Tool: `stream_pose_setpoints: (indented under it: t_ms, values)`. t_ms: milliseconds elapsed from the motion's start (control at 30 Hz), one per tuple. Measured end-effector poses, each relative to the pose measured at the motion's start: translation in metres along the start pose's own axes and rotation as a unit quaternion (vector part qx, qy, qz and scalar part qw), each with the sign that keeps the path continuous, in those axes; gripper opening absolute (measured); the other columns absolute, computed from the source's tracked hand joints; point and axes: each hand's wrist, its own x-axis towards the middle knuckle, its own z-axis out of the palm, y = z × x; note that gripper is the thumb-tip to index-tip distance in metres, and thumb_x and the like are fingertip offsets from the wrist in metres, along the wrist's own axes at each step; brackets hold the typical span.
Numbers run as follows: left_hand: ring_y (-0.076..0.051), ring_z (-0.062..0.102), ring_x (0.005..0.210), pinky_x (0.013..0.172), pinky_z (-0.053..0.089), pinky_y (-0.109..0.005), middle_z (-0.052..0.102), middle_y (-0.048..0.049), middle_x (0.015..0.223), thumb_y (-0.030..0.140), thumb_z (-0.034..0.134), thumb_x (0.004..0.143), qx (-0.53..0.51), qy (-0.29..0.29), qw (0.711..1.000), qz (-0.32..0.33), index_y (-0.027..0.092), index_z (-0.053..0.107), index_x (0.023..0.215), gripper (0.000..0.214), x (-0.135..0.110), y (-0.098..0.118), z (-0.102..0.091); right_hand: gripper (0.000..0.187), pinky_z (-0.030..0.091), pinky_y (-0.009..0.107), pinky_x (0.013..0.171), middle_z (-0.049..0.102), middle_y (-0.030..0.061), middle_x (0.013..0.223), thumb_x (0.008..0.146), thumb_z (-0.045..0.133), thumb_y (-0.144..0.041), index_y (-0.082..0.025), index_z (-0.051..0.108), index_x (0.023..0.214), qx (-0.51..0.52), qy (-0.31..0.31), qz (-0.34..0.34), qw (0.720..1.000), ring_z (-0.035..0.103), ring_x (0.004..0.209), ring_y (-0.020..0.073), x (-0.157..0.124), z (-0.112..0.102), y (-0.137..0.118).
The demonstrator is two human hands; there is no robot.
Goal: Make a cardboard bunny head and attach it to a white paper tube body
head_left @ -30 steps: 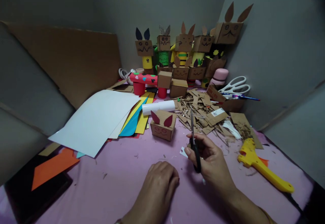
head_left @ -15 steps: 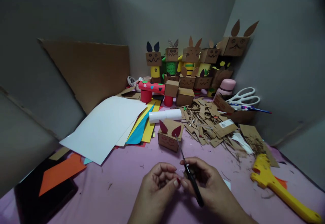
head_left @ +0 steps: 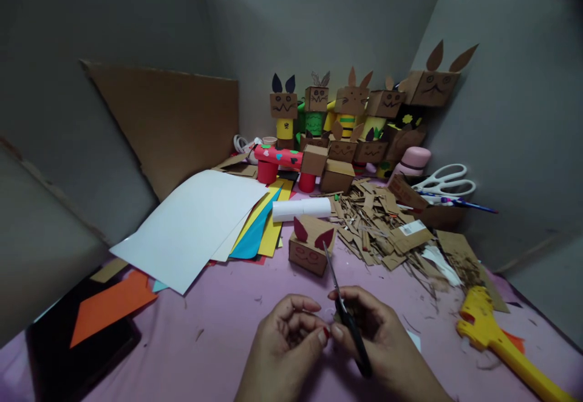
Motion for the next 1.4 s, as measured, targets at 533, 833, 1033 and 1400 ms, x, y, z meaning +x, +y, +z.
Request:
stream_pose_setpoints:
  t_ms: [533,833,1033,1400]
  values:
    - [-0.016,0.059,0.07,0.068,0.042,-0.03,0.064,0.0011,0.07,0.019,0.064,0.071,0.084,0.005,0.995,0.047,0.019,0.057,0.087,0.018,-0.004,0.0,0.002,0.038,0.036,0.023,0.058,0.05,-0.007,0.064,0.067,0.079,-0.027,-0.021,0.061,0.1,-0.001,0.004,-0.008,1.0,0.043,0.061,0.0116,0.002,0.0,0.001]
    - [-0.016,0.059,0.065,0.064,0.042,-0.029,0.064,0.0018,0.066,0.021,0.065,0.069,0.064,0.001,0.997,0.049,0.02,0.054,0.087,0.021,-0.001,-0.002,-0.002,0.039,0.035,0.024,0.056,0.05,-0.0068,0.064,0.064,0.08,-0.022,-0.022,0.06,0.098,-0.008,0.0,0.004,1.0,0.043,0.061,0.0126,0.003,0.0,0.006]
    - [-0.018,0.057,0.071,0.066,0.042,-0.03,0.061,0.0005,0.071,0.022,0.064,0.072,0.083,0.032,0.994,0.066,0.02,0.06,0.085,0.014,-0.006,0.004,0.003,0.035,0.036,0.024,0.058,0.048,-0.0059,0.067,0.071,0.073,-0.027,-0.02,0.058,0.102,-0.037,-0.002,-0.006,0.999,0.043,0.062,0.0129,0.001,-0.001,0.004]
    - [-0.019,0.061,0.075,0.071,0.045,-0.027,0.066,-0.0006,0.075,0.019,0.059,0.077,0.113,0.082,0.975,0.174,0.022,0.067,0.075,0.009,-0.014,0.009,0.002,0.042,0.047,0.03,0.066,0.071,0.003,0.082,0.063,0.06,-0.008,-0.025,0.069,0.1,-0.367,-0.043,-0.081,0.925,0.063,0.072,0.021,0.0,0.0,-0.003]
